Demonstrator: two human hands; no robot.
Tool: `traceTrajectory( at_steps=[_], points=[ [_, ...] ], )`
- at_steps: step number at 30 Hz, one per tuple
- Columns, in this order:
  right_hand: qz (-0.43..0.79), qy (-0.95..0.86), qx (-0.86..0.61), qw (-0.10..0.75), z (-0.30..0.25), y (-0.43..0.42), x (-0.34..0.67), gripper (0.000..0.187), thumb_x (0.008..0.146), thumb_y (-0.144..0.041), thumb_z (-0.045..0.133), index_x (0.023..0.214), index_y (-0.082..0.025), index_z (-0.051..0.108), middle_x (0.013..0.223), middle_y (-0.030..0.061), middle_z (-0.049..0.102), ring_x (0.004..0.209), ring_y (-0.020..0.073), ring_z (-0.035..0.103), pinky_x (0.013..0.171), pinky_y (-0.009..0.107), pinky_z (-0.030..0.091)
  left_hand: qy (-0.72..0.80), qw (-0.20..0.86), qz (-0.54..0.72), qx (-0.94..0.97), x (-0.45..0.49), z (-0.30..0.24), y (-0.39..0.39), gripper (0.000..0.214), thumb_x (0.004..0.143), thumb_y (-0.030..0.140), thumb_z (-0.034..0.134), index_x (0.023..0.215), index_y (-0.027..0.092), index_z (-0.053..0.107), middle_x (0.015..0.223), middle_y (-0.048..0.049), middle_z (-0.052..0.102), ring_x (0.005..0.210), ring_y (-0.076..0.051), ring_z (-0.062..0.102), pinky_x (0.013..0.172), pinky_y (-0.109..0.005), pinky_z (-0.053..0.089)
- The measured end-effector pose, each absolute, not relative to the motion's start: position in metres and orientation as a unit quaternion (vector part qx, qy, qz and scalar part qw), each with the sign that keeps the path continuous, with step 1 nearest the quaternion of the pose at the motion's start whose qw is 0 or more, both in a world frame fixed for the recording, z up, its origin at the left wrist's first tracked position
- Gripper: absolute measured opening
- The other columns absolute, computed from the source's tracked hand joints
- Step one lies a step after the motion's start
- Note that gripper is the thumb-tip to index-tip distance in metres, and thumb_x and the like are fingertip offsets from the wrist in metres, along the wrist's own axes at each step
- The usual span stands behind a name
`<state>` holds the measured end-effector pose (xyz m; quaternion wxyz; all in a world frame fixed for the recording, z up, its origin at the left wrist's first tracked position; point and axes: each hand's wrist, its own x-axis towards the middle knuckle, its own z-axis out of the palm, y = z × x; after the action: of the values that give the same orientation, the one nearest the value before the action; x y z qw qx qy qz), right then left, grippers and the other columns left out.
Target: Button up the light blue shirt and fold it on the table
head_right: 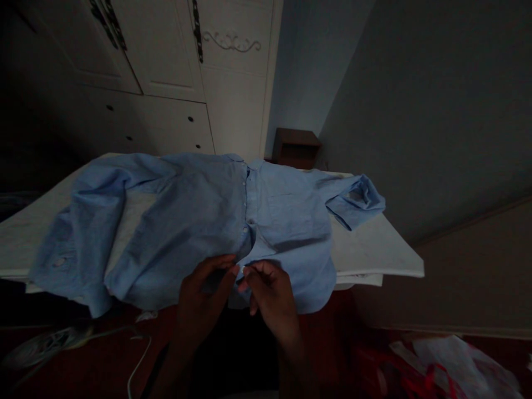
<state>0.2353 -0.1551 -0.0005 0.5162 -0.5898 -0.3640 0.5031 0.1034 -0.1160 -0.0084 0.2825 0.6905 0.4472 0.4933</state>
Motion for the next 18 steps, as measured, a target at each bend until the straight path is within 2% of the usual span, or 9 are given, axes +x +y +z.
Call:
traceTrajectory(
  at_steps=[4, 10, 15, 18],
  points=[
    [0.496, -0.362, -0.573, 0.542, -0.008, -0.156, 0.234, 0.033, 0.087, -0.047, 0.063, 0.075, -0.016, 0.062, 0.064, -0.0019, 0.066, 0.034, 0.0023, 0.040, 0.036, 0.016, 0.029, 0.450, 0.259, 0.501, 0.693, 0.107, -0.007, -0.117, 0.011, 0.087, 0.023, 0.061, 0.094, 0.022, 0.069, 0.088, -0.0018, 0.073, 0.082, -0.017, 0.069, 0.076, -0.032, 0.056],
    [0.498, -0.358, -0.567, 0.550, -0.009, -0.155, 0.234, 0.033, 0.086, -0.047, 0.063, 0.073, -0.017, 0.062, 0.062, -0.0031, 0.064, 0.033, 0.0024, 0.040, 0.036, 0.017, 0.030, 0.438, 0.201, 0.504, 0.717, 0.110, -0.007, -0.116, 0.009, 0.087, 0.021, 0.058, 0.090, 0.022, 0.067, 0.082, -0.0007, 0.071, 0.078, -0.016, 0.066, 0.074, -0.031, 0.054],
    [0.462, -0.392, -0.608, 0.513, -0.007, -0.159, 0.234, 0.034, 0.089, -0.048, 0.060, 0.076, -0.017, 0.065, 0.064, -0.0024, 0.064, 0.035, 0.0039, 0.043, 0.036, 0.018, 0.032, 0.431, 0.195, 0.466, 0.748, 0.103, -0.008, -0.118, 0.015, 0.088, 0.020, 0.060, 0.102, 0.022, 0.065, 0.088, -0.0018, 0.070, 0.084, -0.017, 0.067, 0.076, -0.031, 0.054],
    [0.380, -0.424, -0.645, 0.510, -0.003, -0.167, 0.239, 0.031, 0.090, -0.047, 0.059, 0.078, -0.019, 0.067, 0.064, -0.0008, 0.065, 0.042, 0.0082, 0.052, 0.041, 0.020, 0.041, 0.435, 0.143, 0.446, 0.769, 0.092, -0.009, -0.121, 0.020, 0.090, 0.020, 0.058, 0.110, 0.022, 0.062, 0.102, -0.0051, 0.071, 0.096, -0.020, 0.067, 0.084, -0.035, 0.054]
  ],
)
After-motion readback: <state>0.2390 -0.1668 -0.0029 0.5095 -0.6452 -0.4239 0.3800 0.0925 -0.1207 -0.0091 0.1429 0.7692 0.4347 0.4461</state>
